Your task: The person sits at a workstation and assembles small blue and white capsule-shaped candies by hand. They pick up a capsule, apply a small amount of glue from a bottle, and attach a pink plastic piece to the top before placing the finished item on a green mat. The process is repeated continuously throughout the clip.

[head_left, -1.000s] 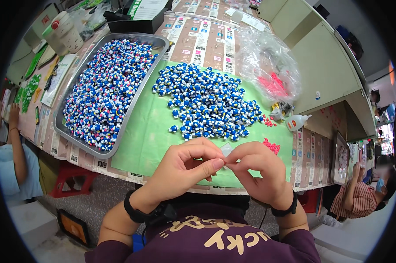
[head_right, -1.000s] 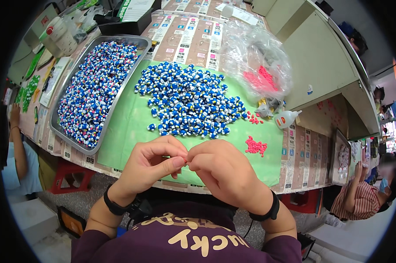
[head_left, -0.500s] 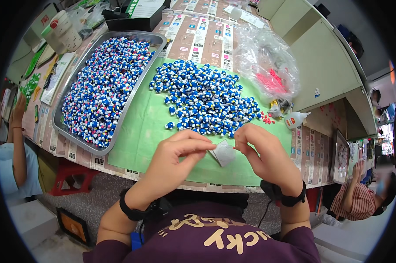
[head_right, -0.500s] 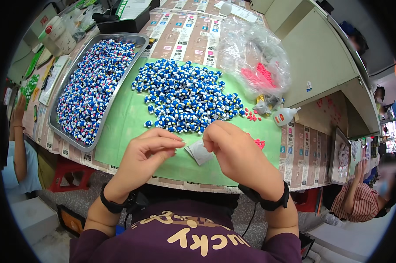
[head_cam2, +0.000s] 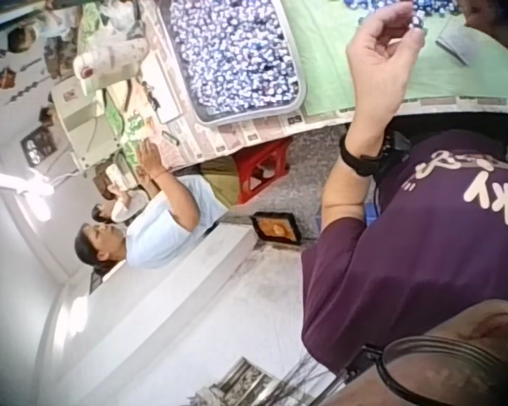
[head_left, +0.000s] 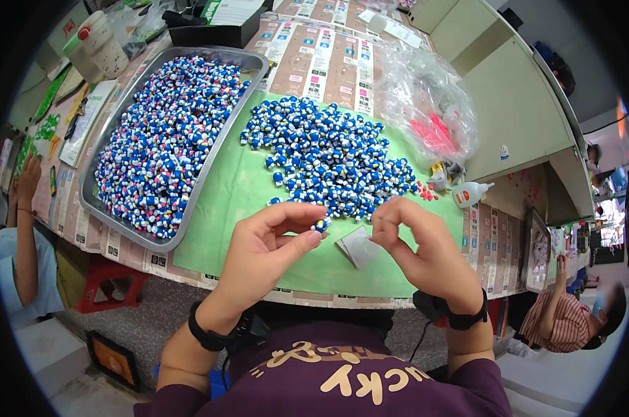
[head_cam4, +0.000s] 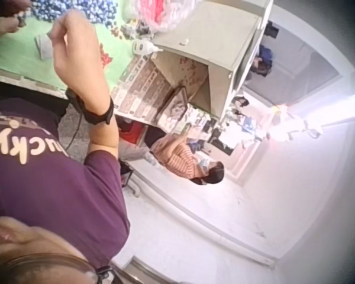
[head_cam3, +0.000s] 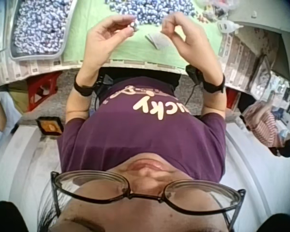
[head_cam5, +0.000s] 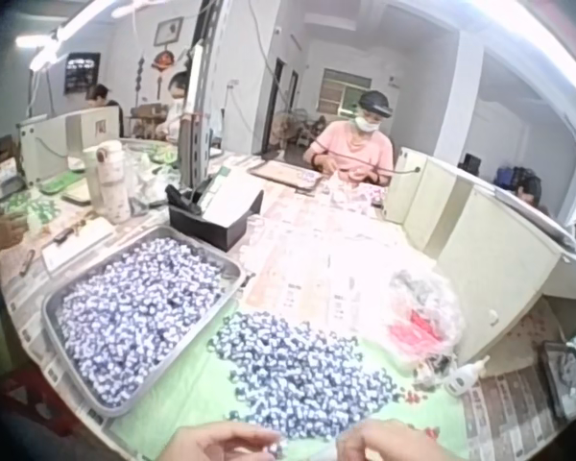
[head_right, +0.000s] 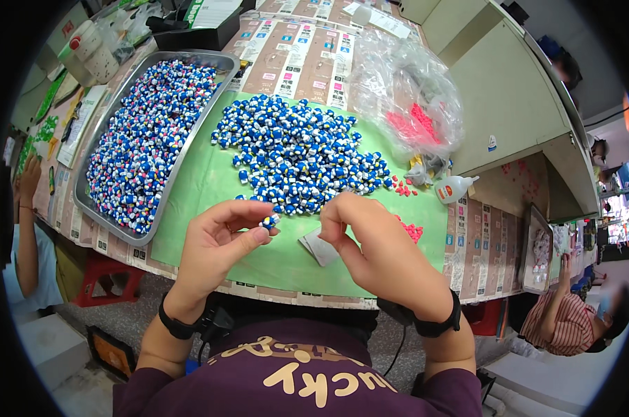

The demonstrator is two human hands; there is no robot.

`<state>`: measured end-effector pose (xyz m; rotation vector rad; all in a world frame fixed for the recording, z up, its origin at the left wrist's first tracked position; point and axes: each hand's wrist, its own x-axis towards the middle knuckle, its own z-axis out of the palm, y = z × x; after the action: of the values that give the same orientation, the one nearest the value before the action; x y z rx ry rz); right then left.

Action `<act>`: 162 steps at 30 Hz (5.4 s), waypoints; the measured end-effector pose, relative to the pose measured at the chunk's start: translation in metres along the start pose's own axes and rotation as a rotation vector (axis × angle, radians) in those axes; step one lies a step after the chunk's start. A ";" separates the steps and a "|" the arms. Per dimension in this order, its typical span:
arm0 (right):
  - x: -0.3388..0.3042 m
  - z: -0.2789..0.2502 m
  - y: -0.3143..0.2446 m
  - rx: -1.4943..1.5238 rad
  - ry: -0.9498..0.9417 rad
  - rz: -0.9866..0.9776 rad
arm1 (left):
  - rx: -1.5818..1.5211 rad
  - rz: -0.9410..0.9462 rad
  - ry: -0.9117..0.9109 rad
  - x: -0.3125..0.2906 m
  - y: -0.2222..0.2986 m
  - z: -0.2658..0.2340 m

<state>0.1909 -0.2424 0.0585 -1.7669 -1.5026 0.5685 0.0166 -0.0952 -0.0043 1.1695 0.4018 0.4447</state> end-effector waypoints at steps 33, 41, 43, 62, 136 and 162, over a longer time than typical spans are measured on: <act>-0.063 -0.038 0.049 -0.073 0.543 0.258 | 0.686 0.277 0.599 -0.007 0.044 -0.117; -0.084 -0.036 0.061 -0.258 0.285 0.311 | 1.026 0.342 0.059 0.008 0.020 -0.035; -0.086 -0.033 0.064 -0.264 0.243 0.326 | 1.075 0.349 -0.197 0.012 0.009 -0.020; -0.084 0.001 0.100 -0.504 0.254 0.057 | 0.987 0.225 -0.159 0.013 0.001 -0.034; -0.011 0.012 -0.012 0.350 0.153 0.068 | -0.183 0.058 -0.061 -0.007 0.001 0.013; -0.015 0.027 -0.009 0.489 0.114 0.141 | 0.401 0.535 -0.092 -0.012 0.010 0.021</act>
<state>0.1624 -0.2497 0.0464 -1.4957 -1.0539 0.8139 0.0161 -0.1147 0.0127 1.6891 0.0894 0.7931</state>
